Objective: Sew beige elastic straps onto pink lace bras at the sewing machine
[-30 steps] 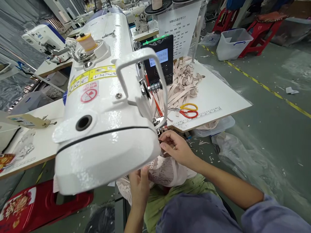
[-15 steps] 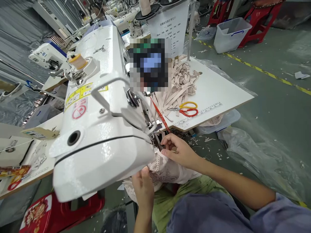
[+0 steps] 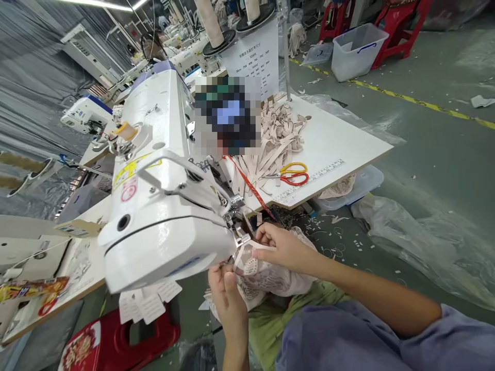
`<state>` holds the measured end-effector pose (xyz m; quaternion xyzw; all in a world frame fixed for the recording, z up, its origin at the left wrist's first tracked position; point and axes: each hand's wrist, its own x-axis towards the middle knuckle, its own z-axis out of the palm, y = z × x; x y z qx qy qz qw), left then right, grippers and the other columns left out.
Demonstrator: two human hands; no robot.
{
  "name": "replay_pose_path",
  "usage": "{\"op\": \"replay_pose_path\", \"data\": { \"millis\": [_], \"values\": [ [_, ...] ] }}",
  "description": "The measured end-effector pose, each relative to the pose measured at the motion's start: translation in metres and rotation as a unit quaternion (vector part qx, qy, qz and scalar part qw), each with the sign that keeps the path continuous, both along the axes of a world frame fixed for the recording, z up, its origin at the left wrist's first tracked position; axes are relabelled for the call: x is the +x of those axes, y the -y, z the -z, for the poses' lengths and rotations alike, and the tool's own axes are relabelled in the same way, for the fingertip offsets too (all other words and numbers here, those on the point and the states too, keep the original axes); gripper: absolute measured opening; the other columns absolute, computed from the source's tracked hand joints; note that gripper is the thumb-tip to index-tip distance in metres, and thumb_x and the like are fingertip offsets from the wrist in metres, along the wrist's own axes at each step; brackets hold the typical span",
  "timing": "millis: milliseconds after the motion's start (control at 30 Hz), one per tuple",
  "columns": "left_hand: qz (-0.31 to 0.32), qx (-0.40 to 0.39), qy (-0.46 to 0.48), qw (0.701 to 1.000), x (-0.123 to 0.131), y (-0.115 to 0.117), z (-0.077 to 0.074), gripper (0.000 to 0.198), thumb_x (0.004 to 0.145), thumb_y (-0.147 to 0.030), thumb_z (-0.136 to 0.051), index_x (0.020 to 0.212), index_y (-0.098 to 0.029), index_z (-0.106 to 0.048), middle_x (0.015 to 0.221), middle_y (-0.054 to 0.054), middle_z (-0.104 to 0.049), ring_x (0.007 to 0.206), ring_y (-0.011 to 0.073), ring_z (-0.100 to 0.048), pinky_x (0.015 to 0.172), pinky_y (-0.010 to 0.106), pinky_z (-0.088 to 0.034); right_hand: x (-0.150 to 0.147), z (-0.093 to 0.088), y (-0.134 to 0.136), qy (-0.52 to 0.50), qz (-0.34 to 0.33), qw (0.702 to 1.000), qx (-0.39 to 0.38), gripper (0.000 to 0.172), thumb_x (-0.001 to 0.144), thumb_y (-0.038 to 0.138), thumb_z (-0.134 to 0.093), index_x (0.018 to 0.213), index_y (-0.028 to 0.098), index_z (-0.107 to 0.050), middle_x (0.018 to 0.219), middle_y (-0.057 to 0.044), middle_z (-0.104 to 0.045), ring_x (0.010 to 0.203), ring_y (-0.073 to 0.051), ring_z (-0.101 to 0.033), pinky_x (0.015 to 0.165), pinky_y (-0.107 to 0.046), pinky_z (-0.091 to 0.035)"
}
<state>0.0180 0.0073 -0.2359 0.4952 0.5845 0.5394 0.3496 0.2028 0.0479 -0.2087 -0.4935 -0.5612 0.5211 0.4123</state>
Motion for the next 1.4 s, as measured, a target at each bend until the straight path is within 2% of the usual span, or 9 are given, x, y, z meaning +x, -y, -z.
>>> {"op": "replay_pose_path", "data": {
  "millis": [167, 267, 467, 600, 767, 933, 1133, 1267, 1400],
  "values": [
    [0.053, 0.032, 0.104, 0.993, 0.012, 0.031, 0.009, 0.045, 0.084, -0.058, -0.065, 0.106, -0.02, -0.059, 0.102, 0.009, -0.061, 0.087, 0.0207, -0.063, 0.075, 0.032, -0.053, 0.028, 0.005, 0.017, -0.044, -0.106, 0.992, -0.048, 0.03, 0.08, 0.041, -0.064, 0.092, 0.014, -0.071, 0.073, -0.001, -0.064, 0.067, -0.014, -0.053, 0.057, -0.024, -0.037],
    [0.121, -0.075, 0.173, 0.974, 0.021, 0.037, 0.008, 0.045, 0.083, -0.063, -0.063, 0.1, -0.021, -0.063, 0.1, 0.009, -0.064, 0.086, 0.0213, -0.064, 0.078, 0.034, -0.052, 0.042, 0.008, 0.031, -0.061, -0.12, 0.99, -0.047, 0.033, 0.081, 0.045, -0.065, 0.09, 0.014, -0.075, 0.077, -0.002, -0.068, 0.07, -0.015, -0.056, 0.061, -0.025, -0.04],
    [0.302, -0.29, 0.318, 0.851, 0.04, 0.022, -0.008, 0.063, 0.078, -0.076, -0.057, 0.095, -0.017, -0.072, 0.098, 0.014, -0.071, 0.102, 0.0318, -0.065, 0.096, 0.047, -0.048, 0.044, 0.002, 0.05, -0.035, -0.199, 0.979, -0.029, 0.033, 0.083, 0.05, -0.065, 0.082, 0.017, -0.073, 0.077, 0.0, -0.067, 0.073, -0.016, -0.059, 0.067, -0.027, -0.045],
    [0.234, -0.199, 0.391, 0.868, 0.019, 0.019, -0.019, 0.031, 0.088, -0.048, -0.066, 0.094, -0.018, -0.069, 0.082, 0.005, -0.066, 0.096, 0.0245, -0.065, 0.097, 0.04, -0.047, 0.043, 0.006, 0.056, 0.132, -0.23, 0.961, 0.081, 0.035, 0.093, 0.05, -0.05, 0.078, 0.022, -0.067, 0.074, -0.003, -0.065, 0.068, -0.018, -0.056, 0.063, -0.028, -0.043],
    [0.107, -0.086, 0.514, 0.847, -0.065, 0.004, -0.053, 0.014, 0.098, -0.027, -0.054, 0.088, -0.019, -0.06, 0.063, -0.006, -0.046, 0.062, 0.0107, -0.055, 0.082, 0.032, -0.051, 0.057, 0.03, 0.057, 0.253, -0.24, 0.928, 0.128, 0.049, 0.1, 0.052, -0.029, 0.077, 0.024, -0.061, 0.073, -0.008, -0.066, 0.065, -0.023, -0.059, 0.061, -0.033, -0.045],
    [-0.018, 0.05, 0.535, 0.843, -0.149, -0.009, -0.078, 0.025, 0.104, -0.021, -0.039, 0.086, -0.017, -0.055, 0.061, -0.008, -0.049, 0.053, 0.0066, -0.051, 0.06, 0.021, -0.045, 0.073, 0.038, 0.05, 0.255, -0.257, 0.928, 0.091, 0.052, 0.099, 0.057, -0.03, 0.083, 0.025, -0.067, 0.079, -0.01, -0.07, 0.076, -0.026, -0.065, 0.07, -0.037, -0.051],
    [-0.153, 0.039, 0.478, 0.864, -0.201, -0.011, -0.081, 0.038, 0.107, -0.026, -0.033, 0.075, -0.016, -0.051, 0.049, -0.01, -0.043, 0.037, 0.0029, -0.04, 0.047, 0.016, -0.038, 0.091, 0.038, 0.037, 0.262, -0.277, 0.924, 0.035, 0.051, 0.093, 0.064, -0.039, 0.082, 0.024, -0.071, 0.085, -0.01, -0.07, 0.087, -0.027, -0.066, 0.087, -0.042, -0.053],
    [-0.141, 0.014, 0.443, 0.885, -0.199, -0.009, -0.079, 0.035, 0.101, -0.031, -0.05, 0.069, -0.018, -0.05, 0.044, -0.011, -0.035, 0.032, 0.0041, -0.03, 0.04, 0.017, -0.032, 0.098, 0.057, 0.035, 0.244, -0.17, 0.955, -0.007, 0.055, 0.086, 0.072, -0.043, 0.081, 0.024, -0.07, 0.089, -0.01, -0.07, 0.085, -0.027, -0.067, 0.079, -0.037, -0.056],
    [-0.081, -0.039, 0.39, 0.916, -0.155, -0.008, -0.063, 0.034, 0.096, -0.035, -0.058, 0.066, -0.02, -0.054, 0.042, -0.012, -0.027, 0.032, 0.0058, -0.025, 0.038, 0.018, -0.029, 0.101, 0.093, 0.037, 0.287, 0.096, 0.953, 0.028, 0.053, 0.083, 0.071, -0.047, 0.098, 0.023, -0.067, 0.082, -0.009, -0.069, 0.071, -0.027, -0.065, 0.06, -0.036, -0.054]
  ]
}}
